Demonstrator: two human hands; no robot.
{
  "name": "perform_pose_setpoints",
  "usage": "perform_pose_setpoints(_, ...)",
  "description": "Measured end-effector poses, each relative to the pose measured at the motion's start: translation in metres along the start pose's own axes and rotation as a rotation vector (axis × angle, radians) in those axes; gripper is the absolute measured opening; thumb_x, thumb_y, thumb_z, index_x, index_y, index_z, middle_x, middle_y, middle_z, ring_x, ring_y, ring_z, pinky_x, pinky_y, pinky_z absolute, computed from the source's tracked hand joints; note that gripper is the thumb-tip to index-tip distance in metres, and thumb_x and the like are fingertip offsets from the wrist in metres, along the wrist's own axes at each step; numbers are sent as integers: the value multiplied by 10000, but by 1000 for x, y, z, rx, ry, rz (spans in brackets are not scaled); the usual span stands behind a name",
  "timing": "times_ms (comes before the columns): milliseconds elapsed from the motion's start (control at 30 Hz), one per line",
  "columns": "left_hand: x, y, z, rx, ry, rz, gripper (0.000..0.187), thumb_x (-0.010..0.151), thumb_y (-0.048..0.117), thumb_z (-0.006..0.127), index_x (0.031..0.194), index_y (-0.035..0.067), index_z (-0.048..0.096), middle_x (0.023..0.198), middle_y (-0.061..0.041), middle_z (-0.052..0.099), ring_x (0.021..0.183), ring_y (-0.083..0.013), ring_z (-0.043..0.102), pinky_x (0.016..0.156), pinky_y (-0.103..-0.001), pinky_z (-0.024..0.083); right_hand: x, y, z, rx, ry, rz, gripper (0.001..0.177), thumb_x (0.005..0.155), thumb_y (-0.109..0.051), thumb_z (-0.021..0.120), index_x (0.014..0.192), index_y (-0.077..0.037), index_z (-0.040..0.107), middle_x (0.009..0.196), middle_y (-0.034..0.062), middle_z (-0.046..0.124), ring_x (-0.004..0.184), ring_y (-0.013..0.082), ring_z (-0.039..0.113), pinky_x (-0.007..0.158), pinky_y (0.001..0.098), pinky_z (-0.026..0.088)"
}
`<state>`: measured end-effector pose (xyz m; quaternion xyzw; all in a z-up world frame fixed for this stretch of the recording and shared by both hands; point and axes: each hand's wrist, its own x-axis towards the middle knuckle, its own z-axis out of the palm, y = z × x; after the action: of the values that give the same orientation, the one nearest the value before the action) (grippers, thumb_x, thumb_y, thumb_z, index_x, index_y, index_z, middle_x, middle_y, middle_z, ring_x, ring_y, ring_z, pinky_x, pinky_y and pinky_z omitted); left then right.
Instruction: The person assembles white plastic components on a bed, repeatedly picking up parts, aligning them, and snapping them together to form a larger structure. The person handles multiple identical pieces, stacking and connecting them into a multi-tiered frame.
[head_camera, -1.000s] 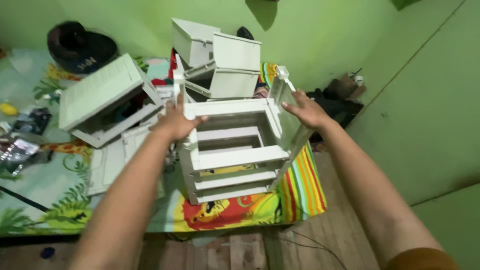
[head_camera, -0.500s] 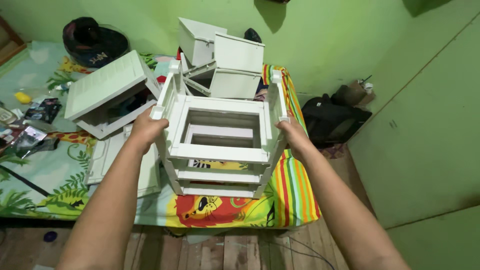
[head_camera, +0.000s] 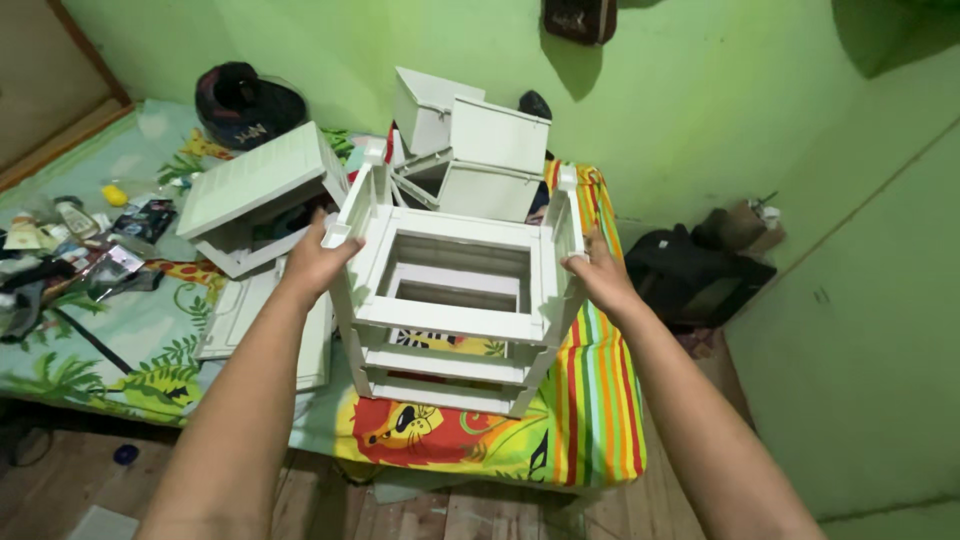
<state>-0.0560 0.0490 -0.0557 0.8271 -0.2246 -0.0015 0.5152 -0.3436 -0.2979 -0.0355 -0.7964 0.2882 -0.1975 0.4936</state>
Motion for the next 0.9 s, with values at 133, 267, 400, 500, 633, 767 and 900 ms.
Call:
perform_pose_setpoints(133,-8,-4,8,195,82,163,615,968,354,602,1545,168,499,1534,-125,539,1348,-340,560,1097,-395,425,19,14,2,-448,255,-499,802,975,-361,621,1578,56,296,1608,325,362,1493,453,365,1211,468,317)
perform_pose_setpoints(267,-22,10,1,410,-3,230,642,950,373,606,1534,138,478,1614,-89,408,1421,-341,468,1111,-444,408,15,13,21,-562,16,-377,665,955,-415,575,1474,-8,491,1649,297,293,1483,434,361,1202,445,336)
perform_pose_setpoints(400,-27,48,-22,477,20,72,764,911,455,623,1554,125,376,1682,-35,270,1330,-370,495,1036,-489,458,8,-20,6,-775,120,-326,799,947,-538,587,1495,29,458,1602,277,254,1460,459,294,1098,537,307)
perform_pose_setpoints(500,-38,52,-14,676,-125,177,690,903,490,694,1430,94,492,1700,-45,280,1402,-337,504,1055,-497,470,-4,-21,24,-793,90,-279,762,930,-561,561,1437,7,529,1644,217,262,1431,432,388,1096,514,380)
perform_pose_setpoints(633,-40,46,-9,485,-168,86,916,847,522,692,1587,129,321,1687,-85,265,1327,-349,548,1069,-469,483,-2,-28,24,-803,3,-89,758,916,-570,560,1459,-42,534,1716,91,253,1333,374,557,1121,494,434)
perform_pose_setpoints(767,-40,34,-7,445,-191,233,1040,788,569,749,1584,105,268,1674,-151,201,1422,-350,423,1097,-462,432,-28,-65,24,-907,0,-52,840,803,-585,686,1463,-89,531,1708,62,268,1325,337,572,1102,474,464)
perform_pose_setpoints(900,-36,30,-20,331,-262,310,1082,805,616,758,1607,106,241,1675,-188,199,1457,-379,386,1155,-452,394,-58,-136,46,-1322,46,146,912,817,-592,757,1538,-122,455,1611,133,386,1452,327,422,1104,579,388)
